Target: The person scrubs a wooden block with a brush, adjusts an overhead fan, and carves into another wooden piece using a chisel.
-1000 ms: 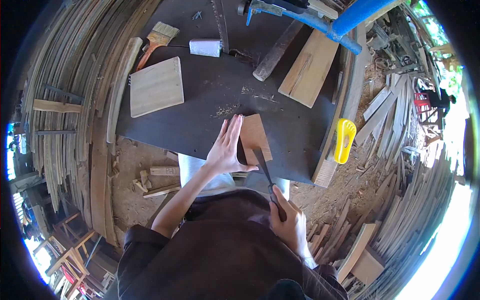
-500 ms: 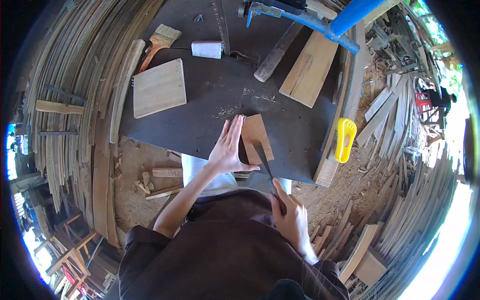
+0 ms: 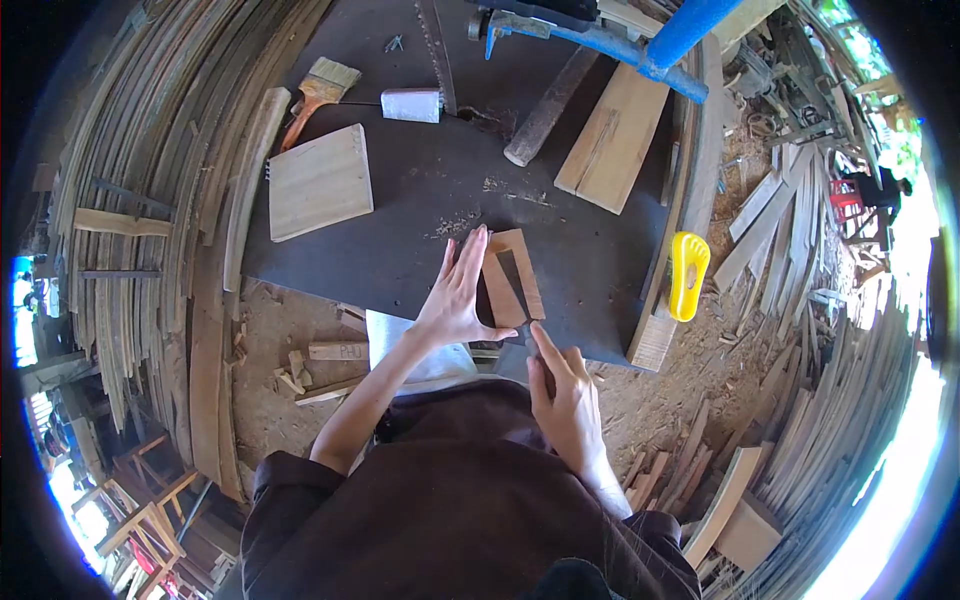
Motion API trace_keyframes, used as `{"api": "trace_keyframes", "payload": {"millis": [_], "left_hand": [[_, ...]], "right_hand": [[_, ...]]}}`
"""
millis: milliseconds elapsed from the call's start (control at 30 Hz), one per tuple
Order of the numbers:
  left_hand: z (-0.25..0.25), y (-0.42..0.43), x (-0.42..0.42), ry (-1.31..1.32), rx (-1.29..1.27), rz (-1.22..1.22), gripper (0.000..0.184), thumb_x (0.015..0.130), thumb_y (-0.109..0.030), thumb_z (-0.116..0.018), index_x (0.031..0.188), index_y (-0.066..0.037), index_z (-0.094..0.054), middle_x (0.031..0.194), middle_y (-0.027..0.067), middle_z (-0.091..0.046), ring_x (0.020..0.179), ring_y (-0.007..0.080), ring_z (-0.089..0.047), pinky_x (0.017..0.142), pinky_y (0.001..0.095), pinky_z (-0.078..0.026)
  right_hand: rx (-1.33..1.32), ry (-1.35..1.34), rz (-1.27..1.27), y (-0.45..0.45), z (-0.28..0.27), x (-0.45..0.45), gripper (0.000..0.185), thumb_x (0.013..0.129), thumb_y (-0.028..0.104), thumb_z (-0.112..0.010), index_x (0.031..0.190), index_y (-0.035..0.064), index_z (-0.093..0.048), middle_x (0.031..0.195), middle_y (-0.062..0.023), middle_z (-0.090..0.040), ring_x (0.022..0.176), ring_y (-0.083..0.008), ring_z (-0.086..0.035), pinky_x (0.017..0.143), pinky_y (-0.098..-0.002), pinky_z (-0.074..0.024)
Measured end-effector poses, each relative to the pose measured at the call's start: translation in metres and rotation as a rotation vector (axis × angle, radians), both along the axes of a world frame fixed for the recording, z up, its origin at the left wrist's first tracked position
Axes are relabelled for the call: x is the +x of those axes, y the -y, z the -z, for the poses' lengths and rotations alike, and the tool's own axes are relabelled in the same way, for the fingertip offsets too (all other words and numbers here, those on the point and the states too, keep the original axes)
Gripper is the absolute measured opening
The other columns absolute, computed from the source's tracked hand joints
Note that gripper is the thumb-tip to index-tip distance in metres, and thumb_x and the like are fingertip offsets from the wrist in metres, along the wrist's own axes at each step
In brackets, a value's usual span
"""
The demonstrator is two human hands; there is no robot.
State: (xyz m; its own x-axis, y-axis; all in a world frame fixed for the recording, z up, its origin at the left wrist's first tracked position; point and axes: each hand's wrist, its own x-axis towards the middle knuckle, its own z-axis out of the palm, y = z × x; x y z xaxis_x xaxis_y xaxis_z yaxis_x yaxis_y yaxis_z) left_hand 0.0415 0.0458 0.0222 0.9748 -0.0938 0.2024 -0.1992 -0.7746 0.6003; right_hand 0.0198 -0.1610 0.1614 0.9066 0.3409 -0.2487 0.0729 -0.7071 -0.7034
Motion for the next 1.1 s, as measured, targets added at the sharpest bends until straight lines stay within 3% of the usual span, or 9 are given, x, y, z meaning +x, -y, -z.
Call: {"api": "trace_keyframes", "payload": {"millis": [167,267,367,433,467,567,667,833,1100], "left_hand": [[-0.020,-0.006,0.008,0.013,-0.011,0.045,0.133,0.064,-0.049,-0.087,0.158,0.000,-0.007,0.164,0.0229,-0.013,0.152,0.0358,-0.017,0.123,0.0545,-0.013],[-0.045,0.007,-0.011,0.048,-0.009,0.269,0.108,0.071,-0.023,-0.085,0.157,-0.002,-0.023,0.164,0.0195,-0.020,0.153,0.0314,-0.019,0.121,0.0534,-0.022],[-0.034,0.035,-0.033,0.089,-0.194,0.378,0.099,0.073,-0.019,-0.084,0.155,-0.006,-0.030,0.156,0.0178,-0.038,0.146,0.0301,-0.037,0.119,0.0530,-0.026],[-0.036,0.042,-0.036,0.186,-0.594,0.163,0.072,0.076,-0.017,-0.083,0.140,-0.006,-0.052,0.127,0.0134,-0.063,0.121,0.0281,-0.061,0.113,0.0520,-0.037],[-0.036,0.043,-0.034,0.182,-0.592,0.169,0.072,0.076,-0.017,-0.083,0.140,-0.006,-0.052,0.127,0.0134,-0.063,0.121,0.0281,-0.061,0.113,0.0520,-0.037],[-0.044,0.049,-0.028,0.393,-0.510,0.282,0.023,0.078,-0.013,-0.079,0.097,-0.005,-0.070,0.082,0.0064,-0.062,0.083,0.0248,-0.065,0.092,0.0463,-0.054],[-0.045,0.054,-0.029,0.400,-0.493,0.425,0.022,0.074,-0.018,-0.078,0.088,-0.006,-0.066,0.080,0.0058,-0.061,0.079,0.0260,-0.064,0.087,0.0445,-0.054],[-0.041,0.060,-0.022,0.465,-0.458,0.432,0.020,0.075,-0.020,-0.074,0.074,-0.007,-0.059,0.073,0.0036,-0.058,0.068,0.0242,-0.060,0.065,0.0364,-0.050],[-0.047,0.044,0.000,0.255,-0.362,0.683,0.022,0.071,-0.027,-0.070,0.076,-0.007,-0.061,0.082,0.0044,-0.063,0.081,0.0237,-0.063,0.076,0.0359,-0.052]], "right_hand": [[0.167,0.102,-0.146,0.003,0.007,-0.010,0.048,0.090,0.003,-0.059,0.138,0.0081,-0.057,0.147,-0.0308,-0.041,0.122,-0.0466,-0.058,0.094,-0.0454,-0.0556],[0.306,0.190,-0.190,-0.002,0.011,-0.016,0.048,0.087,0.002,-0.063,0.135,0.0056,-0.058,0.147,-0.0308,-0.040,0.125,-0.0466,-0.056,0.093,-0.0464,-0.0556],[0.391,0.158,-0.146,-0.012,0.001,-0.018,0.040,0.082,0.007,-0.074,0.121,0.0011,-0.064,0.137,-0.0272,-0.048,0.120,-0.0445,-0.059,0.092,-0.0476,-0.0561],[0.441,0.233,-0.059,-0.020,0.004,-0.026,0.041,0.075,0.017,-0.085,0.109,0.0022,-0.069,0.124,-0.0197,-0.054,0.109,-0.0355,-0.062,0.084,-0.0444,-0.0557],[0.443,0.233,-0.052,-0.018,0.008,-0.030,0.041,0.075,0.017,-0.085,0.109,0.0022,-0.069,0.124,-0.0197,-0.054,0.109,-0.0355,-0.062,0.084,-0.0444,-0.0557],[0.286,0.806,-0.176,-0.010,0.022,-0.032,0.041,0.063,0.024,-0.092,0.098,0.0108,-0.074,0.108,-0.0097,-0.063,0.095,-0.0242,-0.060,0.078,-0.0372,-0.0480],[0.483,0.971,-0.284,-0.003,0.021,-0.021,0.031,0.065,0.025,-0.088,0.089,0.0103,-0.075,0.105,-0.0062,-0.066,0.091,-0.0227,-0.058,0.082,-0.0390,-0.0417],[0.857,0.860,-0.609,-0.017,0.040,-0.008,0.026,0.074,0.025,-0.080,0.071,0.0033,-0.066,0.076,-0.0081,-0.064,0.075,-0.0244,-0.064,0.078,-0.0391,-0.0511],[0.995,0.638,-0.604,-0.017,0.054,0.013,0.029,0.077,0.018,-0.072,0.058,0.0052,-0.055,0.061,-0.0057,-0.058,0.054,-0.0235,-0.057,0.066,-0.0352,-0.0501]]}}
